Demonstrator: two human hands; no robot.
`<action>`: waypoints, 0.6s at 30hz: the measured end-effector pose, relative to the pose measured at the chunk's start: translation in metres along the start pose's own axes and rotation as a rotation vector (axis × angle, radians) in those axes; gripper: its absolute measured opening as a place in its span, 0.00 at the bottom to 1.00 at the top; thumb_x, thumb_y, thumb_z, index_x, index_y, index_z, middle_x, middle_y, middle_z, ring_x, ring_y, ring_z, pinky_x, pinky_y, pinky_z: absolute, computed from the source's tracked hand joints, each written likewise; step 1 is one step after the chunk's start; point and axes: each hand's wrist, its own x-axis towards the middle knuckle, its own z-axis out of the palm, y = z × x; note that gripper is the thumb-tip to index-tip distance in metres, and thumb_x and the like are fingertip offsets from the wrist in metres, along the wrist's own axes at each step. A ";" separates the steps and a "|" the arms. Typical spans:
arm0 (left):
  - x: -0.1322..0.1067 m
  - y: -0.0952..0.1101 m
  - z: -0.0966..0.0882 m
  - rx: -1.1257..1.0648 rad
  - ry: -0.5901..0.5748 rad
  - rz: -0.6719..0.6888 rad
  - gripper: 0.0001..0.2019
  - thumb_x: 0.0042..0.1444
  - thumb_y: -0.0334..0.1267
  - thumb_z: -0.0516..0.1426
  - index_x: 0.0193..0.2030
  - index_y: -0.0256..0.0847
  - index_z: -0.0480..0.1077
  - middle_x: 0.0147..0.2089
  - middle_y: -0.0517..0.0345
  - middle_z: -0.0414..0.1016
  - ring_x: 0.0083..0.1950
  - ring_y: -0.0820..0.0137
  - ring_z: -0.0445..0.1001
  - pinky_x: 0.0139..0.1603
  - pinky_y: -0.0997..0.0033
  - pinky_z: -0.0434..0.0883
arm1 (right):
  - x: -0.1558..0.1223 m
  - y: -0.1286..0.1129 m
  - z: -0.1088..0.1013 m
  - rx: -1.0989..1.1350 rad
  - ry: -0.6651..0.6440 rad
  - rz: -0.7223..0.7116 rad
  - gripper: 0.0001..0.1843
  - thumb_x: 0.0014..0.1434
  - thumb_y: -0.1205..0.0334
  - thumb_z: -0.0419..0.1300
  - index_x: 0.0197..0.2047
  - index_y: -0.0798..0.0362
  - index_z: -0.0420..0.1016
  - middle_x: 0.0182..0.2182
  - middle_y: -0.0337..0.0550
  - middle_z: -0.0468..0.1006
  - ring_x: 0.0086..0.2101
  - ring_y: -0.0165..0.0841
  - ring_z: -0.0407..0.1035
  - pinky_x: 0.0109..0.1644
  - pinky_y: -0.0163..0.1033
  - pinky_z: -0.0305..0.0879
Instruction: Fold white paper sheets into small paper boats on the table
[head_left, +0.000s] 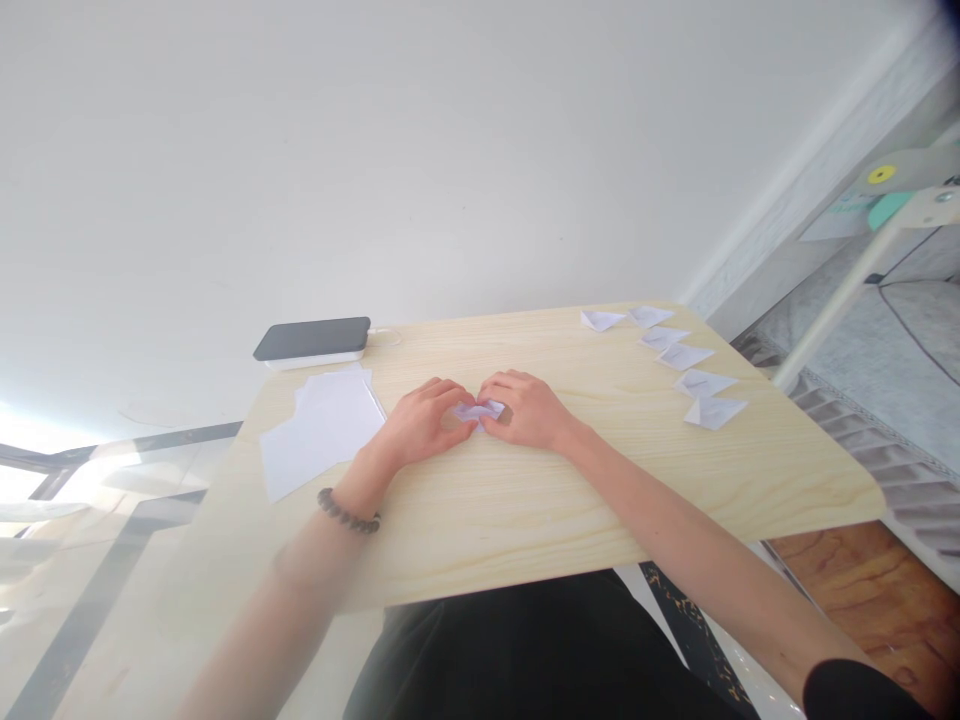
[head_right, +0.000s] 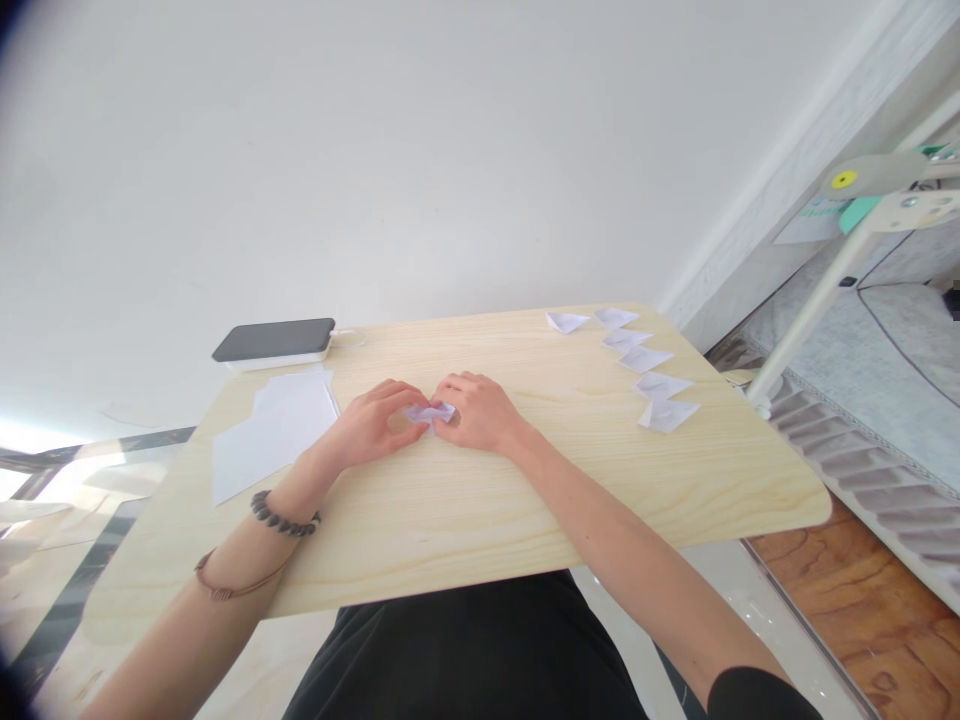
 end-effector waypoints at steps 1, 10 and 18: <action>0.000 0.001 0.001 0.019 0.000 -0.004 0.13 0.53 0.43 0.52 0.44 0.44 0.67 0.40 0.56 0.70 0.43 0.66 0.66 0.43 0.67 0.65 | 0.000 0.000 0.001 -0.007 -0.005 0.006 0.10 0.48 0.61 0.58 0.36 0.51 0.71 0.37 0.42 0.73 0.39 0.34 0.64 0.45 0.40 0.58; 0.001 0.007 0.004 0.111 0.018 -0.026 0.11 0.53 0.43 0.51 0.40 0.43 0.67 0.39 0.56 0.69 0.42 0.65 0.65 0.40 0.67 0.65 | -0.001 0.001 0.001 -0.014 0.013 0.008 0.08 0.50 0.60 0.57 0.34 0.51 0.72 0.37 0.42 0.72 0.37 0.33 0.64 0.44 0.40 0.58; 0.002 0.010 0.008 0.169 0.028 -0.091 0.11 0.52 0.44 0.51 0.40 0.44 0.66 0.41 0.55 0.67 0.42 0.64 0.64 0.37 0.66 0.66 | 0.001 0.002 0.004 -0.029 -0.009 0.037 0.09 0.50 0.60 0.58 0.36 0.51 0.72 0.37 0.42 0.72 0.37 0.34 0.64 0.44 0.40 0.58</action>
